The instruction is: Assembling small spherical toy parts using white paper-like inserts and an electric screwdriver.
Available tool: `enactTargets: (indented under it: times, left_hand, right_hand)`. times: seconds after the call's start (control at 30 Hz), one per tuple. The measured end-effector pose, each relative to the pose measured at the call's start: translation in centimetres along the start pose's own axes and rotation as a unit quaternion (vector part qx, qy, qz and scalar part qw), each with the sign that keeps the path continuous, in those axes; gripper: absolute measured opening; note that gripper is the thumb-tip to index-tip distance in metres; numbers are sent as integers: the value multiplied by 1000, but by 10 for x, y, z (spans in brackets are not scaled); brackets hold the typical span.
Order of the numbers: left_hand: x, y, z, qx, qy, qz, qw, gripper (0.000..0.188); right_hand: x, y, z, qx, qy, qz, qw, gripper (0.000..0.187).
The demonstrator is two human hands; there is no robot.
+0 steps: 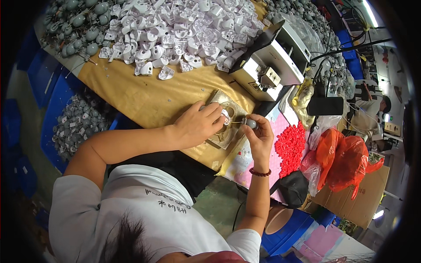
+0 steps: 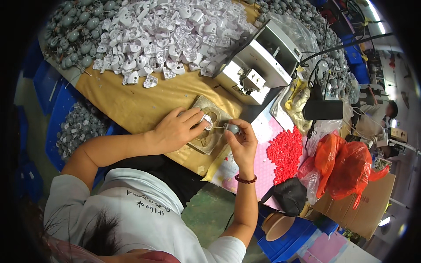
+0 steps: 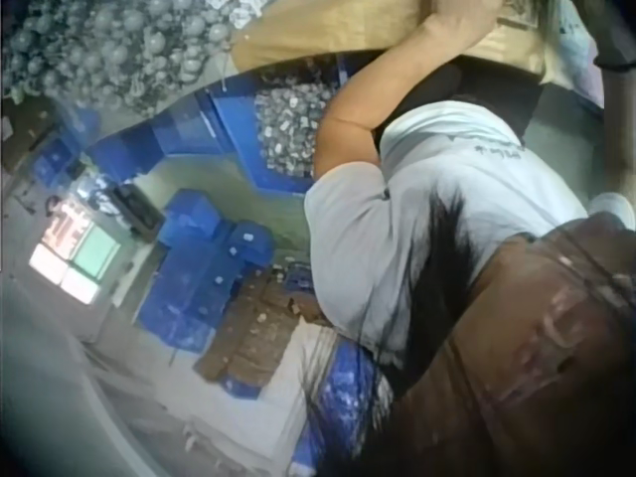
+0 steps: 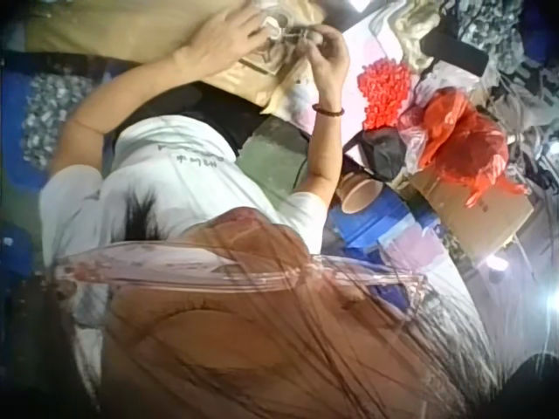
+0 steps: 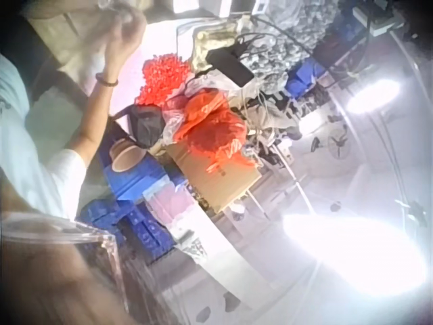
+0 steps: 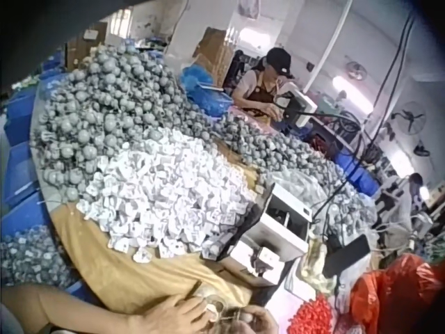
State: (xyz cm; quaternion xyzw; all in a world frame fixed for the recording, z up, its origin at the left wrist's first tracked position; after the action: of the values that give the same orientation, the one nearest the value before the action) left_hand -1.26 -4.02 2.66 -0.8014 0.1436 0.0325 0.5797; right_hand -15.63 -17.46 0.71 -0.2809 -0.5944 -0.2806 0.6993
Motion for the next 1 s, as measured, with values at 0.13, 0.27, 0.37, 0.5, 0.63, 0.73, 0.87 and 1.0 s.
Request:
enactTargets:
  times: [0.13,0.27,0.37,0.5,0.63,0.73,0.87,1.0]
  left_hand:
    - [0,-1,0,-11,-2,4,1000,34]
    - [1,-2,0,-19,5,3,1000,32]
    - [3,-2,-1,-22,17,6,1000,30]
    - [5,-2,0,-16,25,26,999,27]
    - [7,-4,-3,-14,30,43,999,25]
    - [9,-3,-3,-38,29,58,997,26]
    - [20,2,-15,-31,-39,124,991,34]
    - [20,1,-30,-32,-79,142,986,36]
  right_hand:
    - [-7,10,-11,-18,-25,-166,986,35]
    - [-10,23,-17,33,33,-280,959,42]
    - [-1,34,-21,68,69,-261,961,42]
    - [-2,35,-24,72,91,-62,991,32]
    - [2,34,-28,8,-17,239,971,30]
    - [16,46,-25,-17,-140,354,924,36]
    - [16,48,-18,-54,-115,390,912,49]
    - [14,42,-17,-52,-132,353,925,55]
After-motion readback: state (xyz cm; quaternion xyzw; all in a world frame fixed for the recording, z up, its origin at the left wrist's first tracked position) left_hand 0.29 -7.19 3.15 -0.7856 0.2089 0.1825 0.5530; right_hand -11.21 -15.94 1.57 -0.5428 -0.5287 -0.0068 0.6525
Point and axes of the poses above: each hand's wrist, its own z-axis away from the middle knuckle, its own y-axis out of the palm, x = y × z, the point moved 7 cm from there along -z, towards the middle knuckle, and after that the axes turned 1 degree about y, right-handed, at the moved point
